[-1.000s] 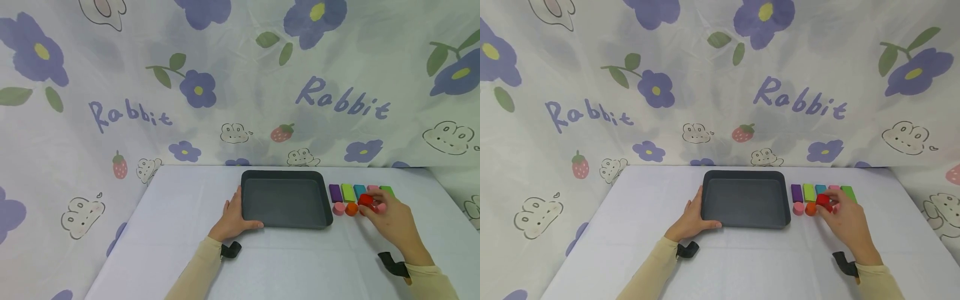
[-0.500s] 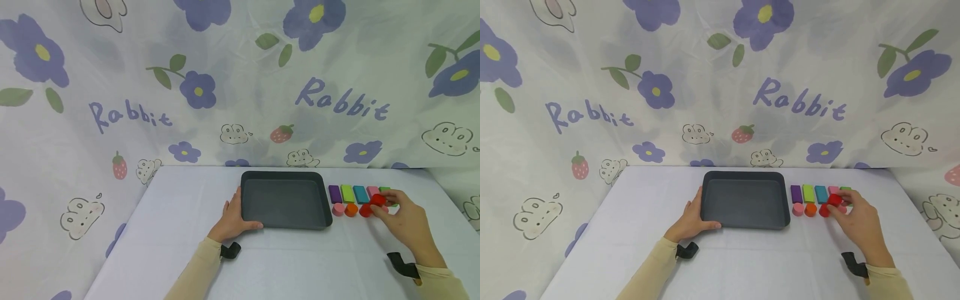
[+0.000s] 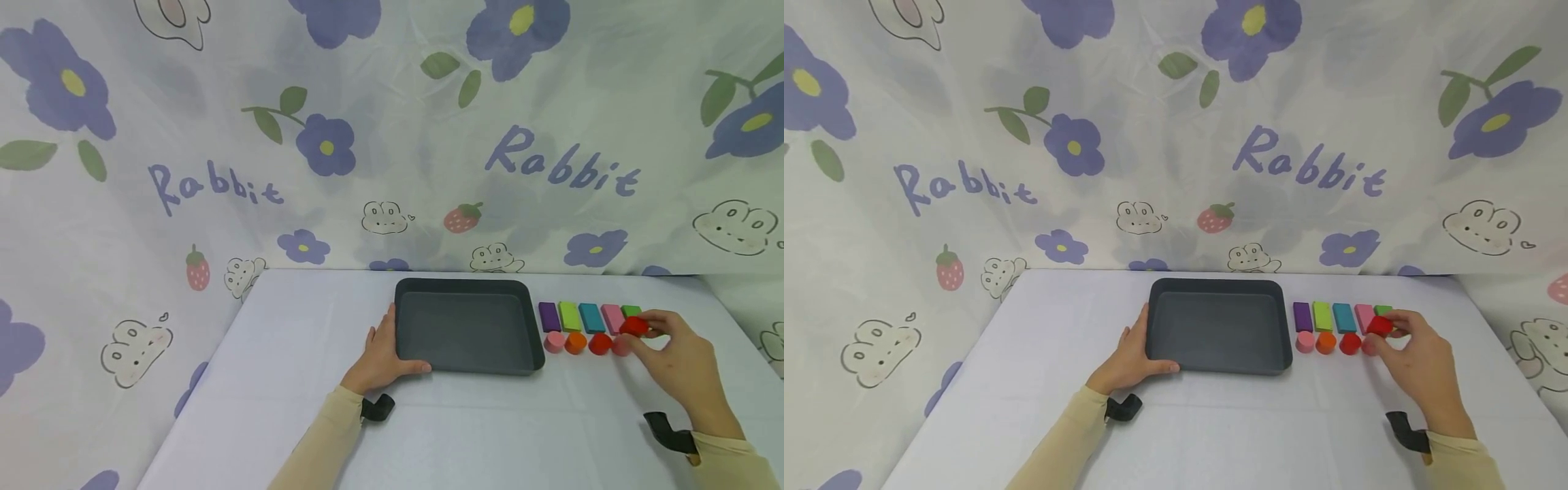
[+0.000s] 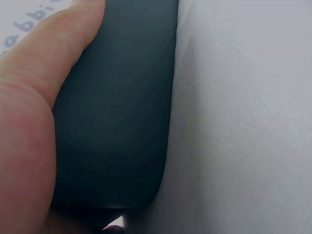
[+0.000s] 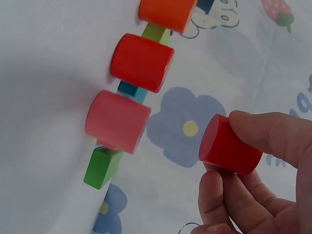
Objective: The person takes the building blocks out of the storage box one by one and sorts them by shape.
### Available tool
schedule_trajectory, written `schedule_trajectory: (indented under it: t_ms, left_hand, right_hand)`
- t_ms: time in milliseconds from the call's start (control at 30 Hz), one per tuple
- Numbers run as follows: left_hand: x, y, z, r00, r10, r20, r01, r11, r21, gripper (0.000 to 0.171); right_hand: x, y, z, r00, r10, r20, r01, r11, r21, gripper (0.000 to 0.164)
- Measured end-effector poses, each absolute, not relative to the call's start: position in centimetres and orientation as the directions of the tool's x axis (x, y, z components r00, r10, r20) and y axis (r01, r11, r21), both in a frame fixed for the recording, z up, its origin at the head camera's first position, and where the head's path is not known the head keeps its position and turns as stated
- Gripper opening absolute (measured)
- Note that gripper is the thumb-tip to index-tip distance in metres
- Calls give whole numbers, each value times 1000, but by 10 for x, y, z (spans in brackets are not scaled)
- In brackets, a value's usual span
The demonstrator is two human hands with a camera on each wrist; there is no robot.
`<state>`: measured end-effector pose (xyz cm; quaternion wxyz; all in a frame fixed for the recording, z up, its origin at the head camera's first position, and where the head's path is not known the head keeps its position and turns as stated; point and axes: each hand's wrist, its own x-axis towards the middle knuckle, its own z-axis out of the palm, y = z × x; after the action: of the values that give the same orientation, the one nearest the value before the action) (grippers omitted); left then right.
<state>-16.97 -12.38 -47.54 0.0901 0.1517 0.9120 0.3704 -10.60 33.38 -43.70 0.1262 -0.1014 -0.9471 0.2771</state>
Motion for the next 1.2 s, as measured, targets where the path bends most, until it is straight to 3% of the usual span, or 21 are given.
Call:
schedule_trajectory:
  t_ms: [567, 1200]
  left_hand:
    - [-170, -125, -477, -942, 333, -45, 209, 685, 698, 137]
    - [-171, -124, -479, -939, 341, -45, 215, 686, 695, 137]
  right_hand:
    - [-109, 352, -448, -923, 340, 182, 190, 812, -551, 54]
    - [-116, 369, -456, -933, 358, 46, 272, 781, -563, 58]
